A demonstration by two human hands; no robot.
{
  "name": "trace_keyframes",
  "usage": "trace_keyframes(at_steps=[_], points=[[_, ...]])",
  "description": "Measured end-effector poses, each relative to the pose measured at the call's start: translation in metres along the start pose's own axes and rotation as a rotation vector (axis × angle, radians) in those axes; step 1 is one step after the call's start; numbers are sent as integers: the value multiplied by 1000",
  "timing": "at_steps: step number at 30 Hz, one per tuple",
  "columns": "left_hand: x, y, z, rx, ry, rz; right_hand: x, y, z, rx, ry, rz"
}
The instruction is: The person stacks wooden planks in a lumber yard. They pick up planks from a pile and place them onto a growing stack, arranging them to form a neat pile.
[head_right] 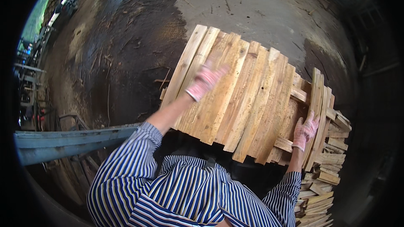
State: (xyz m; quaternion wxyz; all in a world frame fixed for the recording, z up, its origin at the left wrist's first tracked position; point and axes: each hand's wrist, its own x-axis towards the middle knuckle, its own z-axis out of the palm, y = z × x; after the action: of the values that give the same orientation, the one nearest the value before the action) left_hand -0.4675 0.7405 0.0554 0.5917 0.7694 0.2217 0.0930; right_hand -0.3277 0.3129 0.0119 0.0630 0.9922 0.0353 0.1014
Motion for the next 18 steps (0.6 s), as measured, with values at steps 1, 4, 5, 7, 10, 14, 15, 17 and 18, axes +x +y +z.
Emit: trace_keyframes(at_steps=[1,4,5,7,10,14,15,17,18], points=[[8,-10,-42,-38,95,-64,-6,-2,21,229,95,-136],[35,-97,-147,61,269,-461,-27,-73,38,632,-246,-37],[50,-123,-160,38,122,-558,-27,-75,61,763,-312,-5],[59,-155,-165,-263,-337,-354,-22,-62,93,1035,-406,83],[51,-156,-162,-319,-441,-379,-19,-79,68,1162,-568,142],[57,-146,-156,-352,-383,-567,-17,-75,53,1135,-669,113],[54,-148,-160,-429,-348,-684,-18,-89,52,1060,-634,119],[64,-143,-157,-569,-388,-685,-34,-84,51,917,-519,204],[61,-146,-156,-457,-371,-575,-38,-71,70,925,-465,163]])
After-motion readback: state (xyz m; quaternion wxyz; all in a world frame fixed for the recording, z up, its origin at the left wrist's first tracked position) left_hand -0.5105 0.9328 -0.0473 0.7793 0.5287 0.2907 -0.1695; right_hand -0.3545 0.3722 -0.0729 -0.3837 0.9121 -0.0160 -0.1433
